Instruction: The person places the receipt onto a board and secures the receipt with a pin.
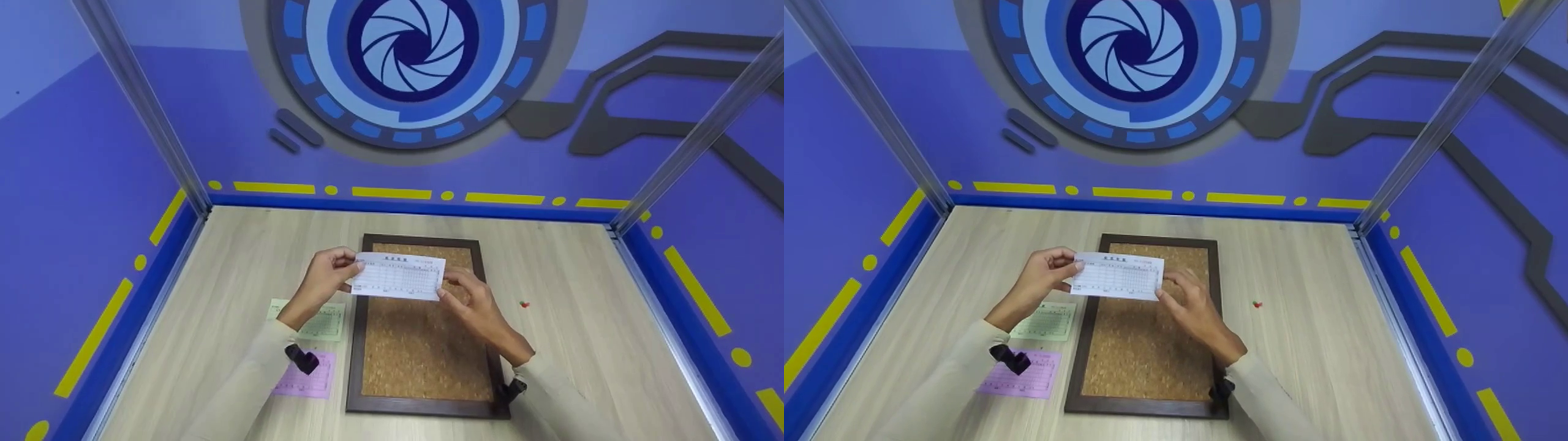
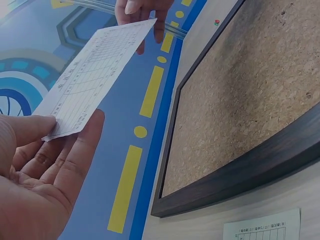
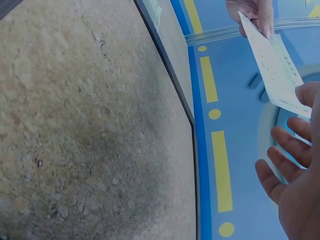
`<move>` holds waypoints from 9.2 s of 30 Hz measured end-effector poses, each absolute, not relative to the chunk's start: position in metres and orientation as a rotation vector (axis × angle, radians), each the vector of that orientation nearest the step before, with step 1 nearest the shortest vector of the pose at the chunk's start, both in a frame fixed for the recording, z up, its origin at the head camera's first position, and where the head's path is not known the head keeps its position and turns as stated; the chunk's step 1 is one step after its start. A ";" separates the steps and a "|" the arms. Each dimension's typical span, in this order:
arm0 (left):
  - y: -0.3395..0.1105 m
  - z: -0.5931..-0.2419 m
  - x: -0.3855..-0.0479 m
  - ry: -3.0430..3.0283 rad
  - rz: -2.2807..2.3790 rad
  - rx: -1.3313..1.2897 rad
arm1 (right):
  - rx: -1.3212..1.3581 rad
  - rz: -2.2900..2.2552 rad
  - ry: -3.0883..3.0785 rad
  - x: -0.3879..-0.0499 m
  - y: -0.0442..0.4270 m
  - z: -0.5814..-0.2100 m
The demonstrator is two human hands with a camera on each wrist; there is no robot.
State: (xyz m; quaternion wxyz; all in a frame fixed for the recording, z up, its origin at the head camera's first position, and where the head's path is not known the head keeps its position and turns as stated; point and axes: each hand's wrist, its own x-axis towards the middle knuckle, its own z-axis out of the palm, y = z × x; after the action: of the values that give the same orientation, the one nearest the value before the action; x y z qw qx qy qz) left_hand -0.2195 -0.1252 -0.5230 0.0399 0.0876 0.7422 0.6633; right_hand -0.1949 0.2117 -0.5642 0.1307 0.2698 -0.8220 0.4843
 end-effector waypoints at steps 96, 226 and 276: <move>-0.054 -0.603 -0.243 2.501 1.935 -0.015 | 0.094 1.689 -2.544 -0.215 0.246 -0.618; -0.054 -0.608 -0.282 2.987 0.830 0.516 | 0.021 1.604 -2.415 -0.216 0.300 -0.637; -0.087 -0.649 -0.282 2.759 1.248 0.733 | 0.232 1.364 -2.461 -0.202 0.312 -0.674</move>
State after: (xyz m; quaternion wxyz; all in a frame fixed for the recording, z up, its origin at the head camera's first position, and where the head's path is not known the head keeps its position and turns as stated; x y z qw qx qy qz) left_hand -0.2818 -0.0868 -0.6494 0.0132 0.2354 0.8854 0.4005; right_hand -0.2023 0.3117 -0.6736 0.1583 0.0813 -0.8607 0.4769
